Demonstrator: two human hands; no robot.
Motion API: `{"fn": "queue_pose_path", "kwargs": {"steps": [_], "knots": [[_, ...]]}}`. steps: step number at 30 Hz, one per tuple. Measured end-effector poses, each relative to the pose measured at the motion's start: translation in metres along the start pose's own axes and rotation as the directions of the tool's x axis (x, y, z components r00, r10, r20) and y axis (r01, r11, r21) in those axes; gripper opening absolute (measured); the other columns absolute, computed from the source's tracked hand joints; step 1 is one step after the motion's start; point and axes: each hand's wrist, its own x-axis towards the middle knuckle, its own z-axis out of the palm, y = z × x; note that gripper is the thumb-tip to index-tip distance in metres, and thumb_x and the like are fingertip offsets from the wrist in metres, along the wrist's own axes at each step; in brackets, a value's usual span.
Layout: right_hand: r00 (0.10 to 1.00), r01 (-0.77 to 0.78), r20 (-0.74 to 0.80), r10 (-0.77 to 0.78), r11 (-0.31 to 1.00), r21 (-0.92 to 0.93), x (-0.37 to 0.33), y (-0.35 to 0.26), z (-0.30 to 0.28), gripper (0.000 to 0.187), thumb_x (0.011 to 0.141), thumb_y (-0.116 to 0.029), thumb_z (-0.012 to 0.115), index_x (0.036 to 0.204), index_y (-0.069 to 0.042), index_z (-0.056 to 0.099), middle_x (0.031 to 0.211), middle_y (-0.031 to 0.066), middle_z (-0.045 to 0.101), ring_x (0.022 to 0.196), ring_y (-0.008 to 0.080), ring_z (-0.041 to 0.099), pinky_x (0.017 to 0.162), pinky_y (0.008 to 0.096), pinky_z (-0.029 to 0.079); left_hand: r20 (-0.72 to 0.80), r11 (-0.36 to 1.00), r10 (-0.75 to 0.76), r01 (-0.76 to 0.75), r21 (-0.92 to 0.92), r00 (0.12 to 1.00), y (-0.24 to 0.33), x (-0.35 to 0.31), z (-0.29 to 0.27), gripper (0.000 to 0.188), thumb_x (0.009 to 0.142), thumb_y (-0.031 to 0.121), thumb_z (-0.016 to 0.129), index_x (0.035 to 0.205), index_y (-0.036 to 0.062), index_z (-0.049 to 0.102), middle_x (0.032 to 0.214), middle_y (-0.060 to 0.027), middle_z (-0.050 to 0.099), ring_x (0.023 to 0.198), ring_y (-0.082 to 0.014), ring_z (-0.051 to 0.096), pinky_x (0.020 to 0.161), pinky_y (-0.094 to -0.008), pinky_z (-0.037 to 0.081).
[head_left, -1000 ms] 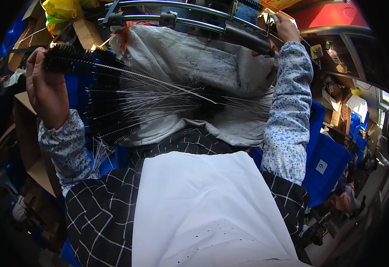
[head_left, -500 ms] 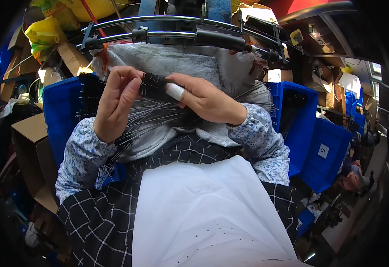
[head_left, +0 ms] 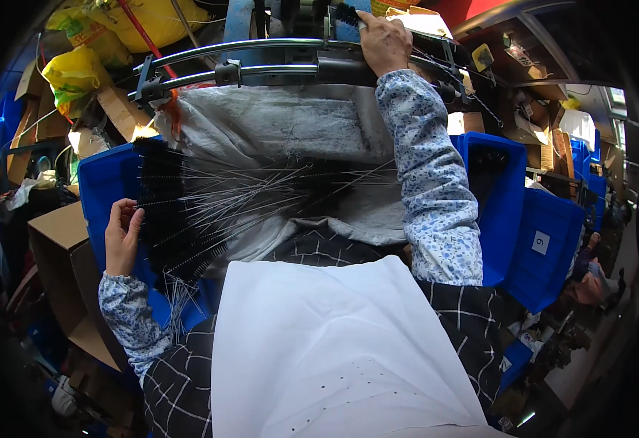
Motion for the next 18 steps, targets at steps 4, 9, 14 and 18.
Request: {"fn": "queue_pose_path", "kwargs": {"steps": [4,9,14,18], "knots": [[0.999,0.037,0.012,-0.037,0.999,0.009,0.001,0.000,-0.004,0.025,0.081,-0.026,0.046,0.103,-0.021,0.057,0.088,0.0050,0.060,0.083,0.0256,0.054,0.076,0.0387,0.040,0.028,0.998,-0.006,0.008,-0.069,1.000,-0.009,0.006,-0.001,0.016,0.086,0.018,0.048,0.084,0.0019,0.048,0.070,0.0011,0.043,0.062,-0.0057,0.038,0.056,-0.0179,0.032],[1.000,0.009,0.019,-0.011,0.995,0.095,0.001,0.004,0.004,0.026,0.081,-0.027,0.046,0.104,-0.021,0.057,0.090,0.0066,0.060,0.086,0.0262,0.054,0.078,0.0389,0.040,-0.070,1.000,-0.009,0.009,-0.008,0.998,-0.006,0.006,0.001,0.017,0.087,0.018,0.047,0.084,0.0017,0.047,0.068,0.0017,0.041,0.062,-0.0052,0.036,0.055,-0.0179,0.031],[0.999,-0.008,0.049,0.001,0.990,0.142,0.000,0.005,0.005,0.025,0.081,-0.027,0.046,0.102,-0.022,0.058,0.087,0.0074,0.061,0.083,0.0259,0.055,0.076,0.0390,0.040,-0.246,0.989,0.118,-0.091,0.118,0.962,0.012,0.006,0.012,0.020,0.088,0.020,0.043,0.085,0.0006,0.047,0.070,0.0005,0.044,0.062,-0.0070,0.037,0.055,-0.0195,0.032],[1.000,-0.021,0.015,0.019,0.991,0.136,0.001,0.003,0.003,0.024,0.081,-0.027,0.047,0.101,-0.022,0.059,0.087,0.0085,0.061,0.082,0.0263,0.055,0.076,0.0386,0.040,-0.353,0.981,0.141,-0.083,0.176,0.925,0.004,0.008,0.014,0.023,0.090,0.022,0.040,0.087,0.0000,0.047,0.075,-0.0017,0.048,0.067,-0.0100,0.043,0.062,-0.0215,0.036]]}}
